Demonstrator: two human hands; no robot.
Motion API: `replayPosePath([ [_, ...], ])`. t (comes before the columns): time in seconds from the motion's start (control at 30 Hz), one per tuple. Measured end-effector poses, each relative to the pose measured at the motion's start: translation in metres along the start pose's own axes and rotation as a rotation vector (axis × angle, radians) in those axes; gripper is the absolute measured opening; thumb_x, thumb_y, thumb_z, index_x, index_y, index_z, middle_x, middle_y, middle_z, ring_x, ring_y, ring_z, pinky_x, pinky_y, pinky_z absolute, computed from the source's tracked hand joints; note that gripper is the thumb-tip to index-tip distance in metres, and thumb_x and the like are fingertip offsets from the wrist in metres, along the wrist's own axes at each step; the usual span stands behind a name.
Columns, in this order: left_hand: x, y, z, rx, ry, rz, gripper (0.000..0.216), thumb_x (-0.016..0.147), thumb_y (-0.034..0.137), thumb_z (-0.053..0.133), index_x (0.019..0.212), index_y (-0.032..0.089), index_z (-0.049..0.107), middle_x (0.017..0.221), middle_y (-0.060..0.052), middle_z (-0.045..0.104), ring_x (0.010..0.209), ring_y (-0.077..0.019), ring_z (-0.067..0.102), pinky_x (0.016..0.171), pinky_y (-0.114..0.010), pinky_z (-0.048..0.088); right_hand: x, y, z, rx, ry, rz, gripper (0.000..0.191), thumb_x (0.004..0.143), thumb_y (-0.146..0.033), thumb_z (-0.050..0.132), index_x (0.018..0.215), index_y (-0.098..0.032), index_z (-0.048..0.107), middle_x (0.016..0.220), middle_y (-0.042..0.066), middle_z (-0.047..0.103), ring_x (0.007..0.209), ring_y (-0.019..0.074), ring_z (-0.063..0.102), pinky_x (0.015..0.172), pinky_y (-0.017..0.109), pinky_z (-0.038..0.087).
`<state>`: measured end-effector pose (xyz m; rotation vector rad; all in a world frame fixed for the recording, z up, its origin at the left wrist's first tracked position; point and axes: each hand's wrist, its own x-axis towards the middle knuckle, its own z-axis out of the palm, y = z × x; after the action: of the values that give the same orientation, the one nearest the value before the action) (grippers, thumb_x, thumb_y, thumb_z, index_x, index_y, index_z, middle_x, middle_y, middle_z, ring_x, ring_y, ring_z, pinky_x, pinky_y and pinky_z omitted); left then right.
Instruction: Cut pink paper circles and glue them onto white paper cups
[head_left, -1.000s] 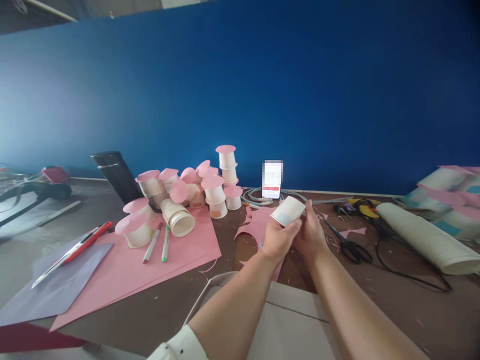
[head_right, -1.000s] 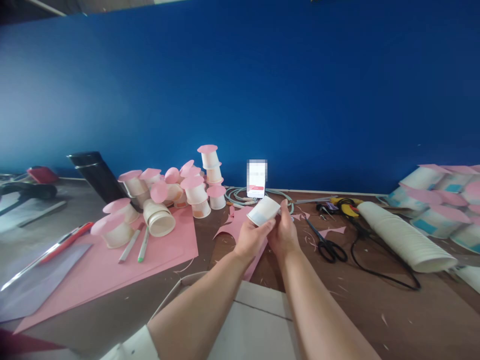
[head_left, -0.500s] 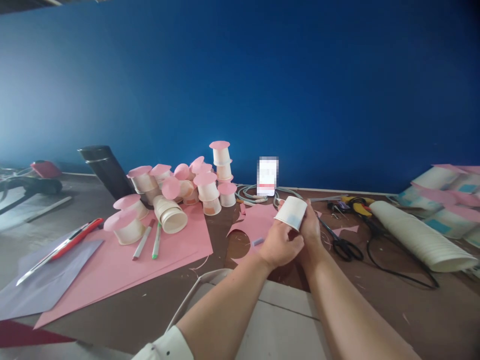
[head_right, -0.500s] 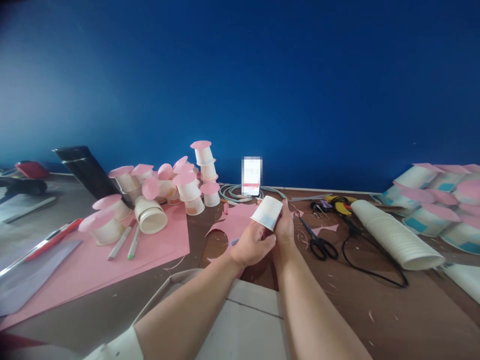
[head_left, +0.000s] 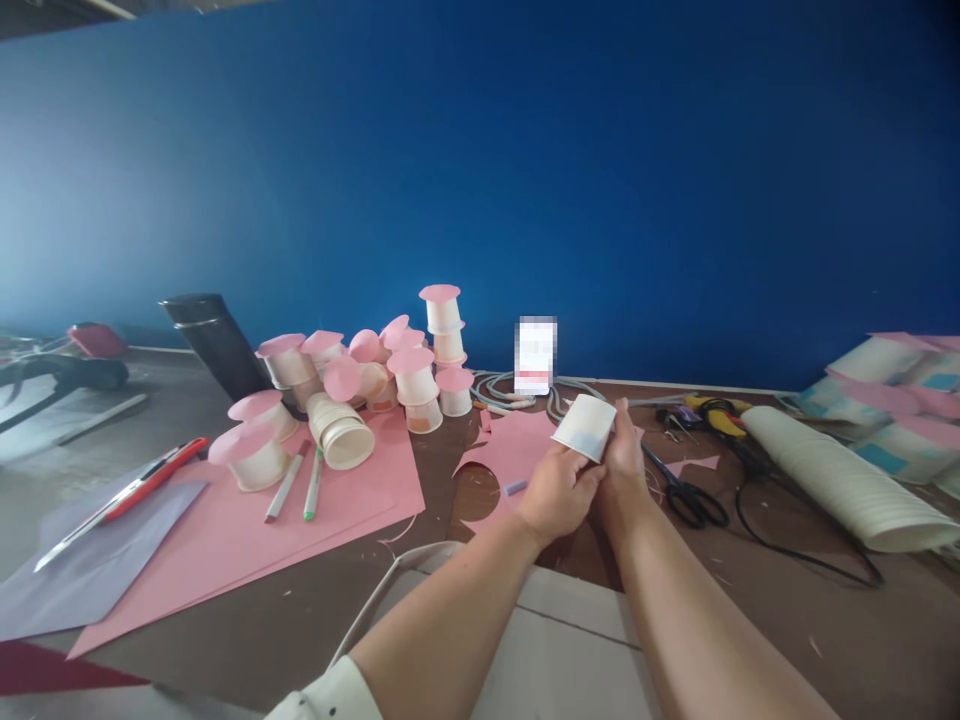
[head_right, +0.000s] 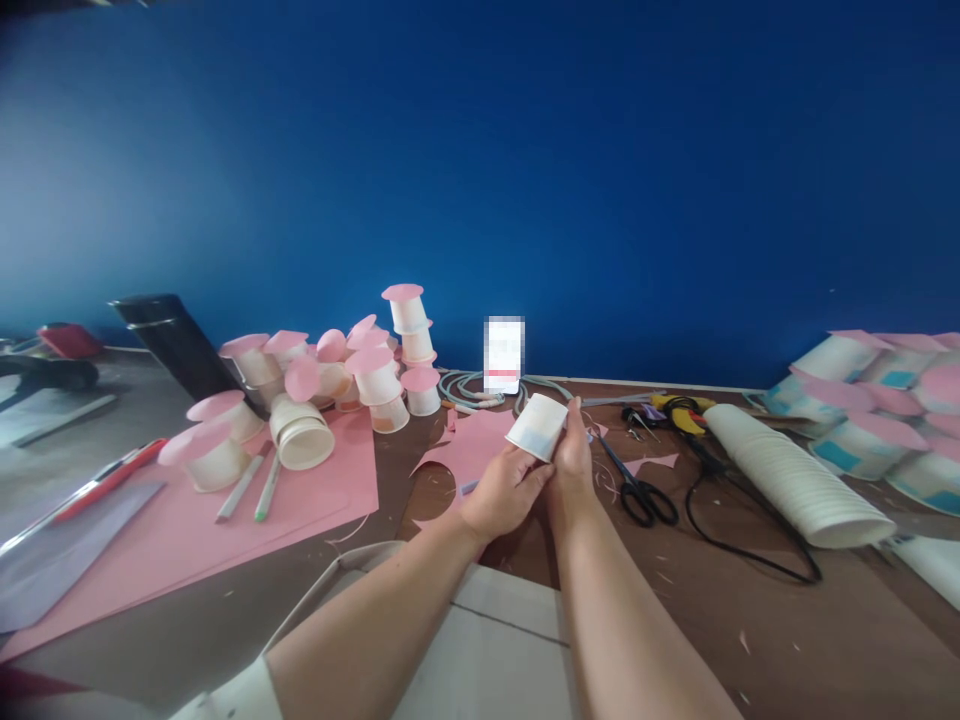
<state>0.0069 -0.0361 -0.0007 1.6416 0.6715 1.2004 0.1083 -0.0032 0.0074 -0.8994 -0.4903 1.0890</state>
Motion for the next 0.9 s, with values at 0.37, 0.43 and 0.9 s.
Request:
replayPosePath([
  [0.37, 0.007, -0.01, -0.003, -0.377, 0.086, -0.315, 0.02, 0.073, 0.034, 0.073, 0.085, 0.018, 0.076, 0.087, -0.007, 0.072, 0.1, -0.0289, 0.063, 0.101, -0.041, 0.04, 0.006, 0.004, 0.003, 0.067, -0.075, 0.006, 0.057, 0.078, -0.076, 0.049, 0.076, -0.021, 0.061, 0.063, 0.004, 0.067, 0.076, 0.0259, 0.071, 0.066, 0.038, 0.059],
  [0.43, 0.009, -0.01, -0.002, -0.61, 0.086, -0.337, 0.023, 0.073, 0.035, 0.074, 0.086, 0.016, 0.076, 0.087, -0.008, 0.072, 0.099, -0.0268, 0.064, 0.102, -0.04, 0.042, 0.006, 0.004, 0.003, 0.078, -0.068, 0.031, 0.057, 0.078, -0.076, 0.05, 0.079, -0.02, 0.062, 0.066, 0.005, 0.068, 0.078, 0.0269, 0.071, 0.067, 0.039, 0.059],
  [0.9, 0.016, -0.007, -0.007, -0.822, 0.285, -0.335, 0.035, 0.07, 0.041, 0.078, 0.089, 0.012, 0.072, 0.086, -0.009, 0.071, 0.094, -0.0228, 0.067, 0.094, -0.035, 0.046, 0.005, 0.017, 0.005, -0.024, -0.056, -0.086, 0.044, 0.081, -0.059, 0.063, 0.103, -0.022, 0.062, 0.082, 0.001, 0.073, 0.075, 0.0215, 0.071, 0.064, 0.033, 0.058],
])
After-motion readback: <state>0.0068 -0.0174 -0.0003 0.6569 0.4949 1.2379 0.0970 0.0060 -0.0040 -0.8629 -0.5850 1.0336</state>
